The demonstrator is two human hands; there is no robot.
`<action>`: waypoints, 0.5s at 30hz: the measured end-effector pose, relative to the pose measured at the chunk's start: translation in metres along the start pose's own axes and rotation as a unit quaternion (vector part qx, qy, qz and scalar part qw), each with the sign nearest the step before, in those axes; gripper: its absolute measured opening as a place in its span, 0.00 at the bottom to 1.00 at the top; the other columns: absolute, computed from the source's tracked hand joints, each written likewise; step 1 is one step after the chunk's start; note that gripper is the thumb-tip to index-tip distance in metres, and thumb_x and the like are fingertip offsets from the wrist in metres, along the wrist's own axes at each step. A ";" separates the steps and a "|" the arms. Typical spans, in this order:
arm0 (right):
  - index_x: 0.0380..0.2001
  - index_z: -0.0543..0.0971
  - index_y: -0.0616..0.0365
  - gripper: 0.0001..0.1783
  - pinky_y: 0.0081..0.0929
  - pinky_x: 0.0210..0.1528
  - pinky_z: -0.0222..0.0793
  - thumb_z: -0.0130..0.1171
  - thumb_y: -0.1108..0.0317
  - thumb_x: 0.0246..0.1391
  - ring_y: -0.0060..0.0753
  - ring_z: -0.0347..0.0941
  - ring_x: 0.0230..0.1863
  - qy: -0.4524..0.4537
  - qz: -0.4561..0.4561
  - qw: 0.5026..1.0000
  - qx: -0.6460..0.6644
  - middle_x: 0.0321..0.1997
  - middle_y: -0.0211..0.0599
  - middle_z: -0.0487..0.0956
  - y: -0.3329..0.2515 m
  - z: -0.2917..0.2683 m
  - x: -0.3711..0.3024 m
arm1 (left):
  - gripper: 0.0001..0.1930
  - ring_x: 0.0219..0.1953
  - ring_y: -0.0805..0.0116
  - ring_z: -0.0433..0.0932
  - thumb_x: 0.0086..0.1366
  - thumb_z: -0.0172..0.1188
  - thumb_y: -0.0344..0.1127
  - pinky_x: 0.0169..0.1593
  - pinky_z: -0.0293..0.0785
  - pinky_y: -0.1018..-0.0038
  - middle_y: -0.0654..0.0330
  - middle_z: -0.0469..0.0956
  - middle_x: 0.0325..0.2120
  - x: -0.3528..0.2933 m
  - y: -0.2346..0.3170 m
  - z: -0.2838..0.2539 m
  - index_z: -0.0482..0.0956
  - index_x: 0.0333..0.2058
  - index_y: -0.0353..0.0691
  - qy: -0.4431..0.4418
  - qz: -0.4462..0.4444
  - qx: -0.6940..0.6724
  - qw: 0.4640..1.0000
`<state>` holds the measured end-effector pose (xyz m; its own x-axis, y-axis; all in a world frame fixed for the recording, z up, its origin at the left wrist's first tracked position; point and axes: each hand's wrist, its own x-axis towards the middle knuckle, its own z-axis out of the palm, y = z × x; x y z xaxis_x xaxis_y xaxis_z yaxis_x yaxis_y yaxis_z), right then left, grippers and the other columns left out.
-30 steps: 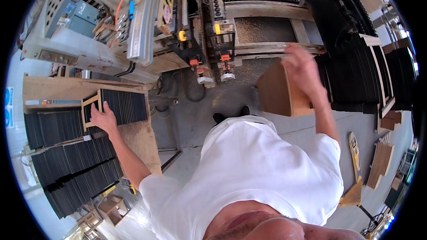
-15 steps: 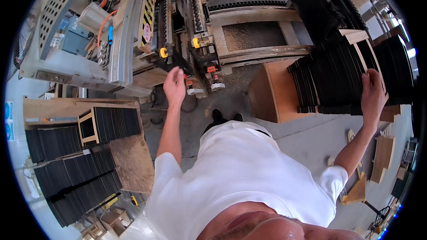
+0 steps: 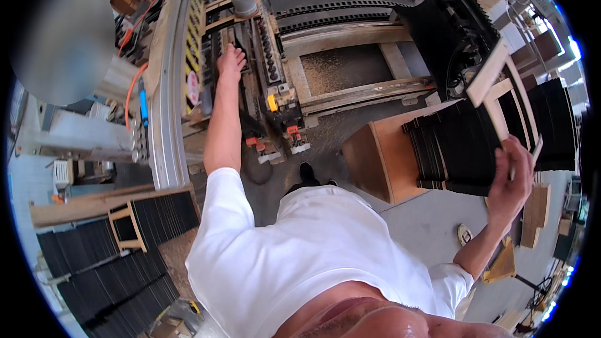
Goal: The person repeatedly picks up small wooden frames and places them into a machine, then removes them and stacks them on a nearby surface. This cycle continues throughout the clip.
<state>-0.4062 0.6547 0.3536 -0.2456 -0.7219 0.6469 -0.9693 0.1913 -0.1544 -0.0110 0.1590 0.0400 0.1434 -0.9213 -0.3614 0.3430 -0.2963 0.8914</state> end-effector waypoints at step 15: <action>0.35 0.78 0.56 0.16 0.35 0.41 0.67 0.66 0.77 0.39 0.41 0.73 0.39 -0.187 -0.158 0.953 0.178 0.40 0.36 0.79 -0.125 0.149 0.032 | 0.34 0.42 0.47 0.79 0.66 0.58 0.37 0.44 0.84 0.57 0.41 0.69 0.48 0.169 0.024 0.032 0.49 0.61 0.24 0.083 -0.019 -0.196 0.977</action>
<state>-0.2948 0.5082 0.2823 0.1372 -0.9049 0.4030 -0.9217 -0.2656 -0.2826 -0.0085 -0.0114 0.0090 0.2617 -0.8478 -0.4612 0.6748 -0.1809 0.7155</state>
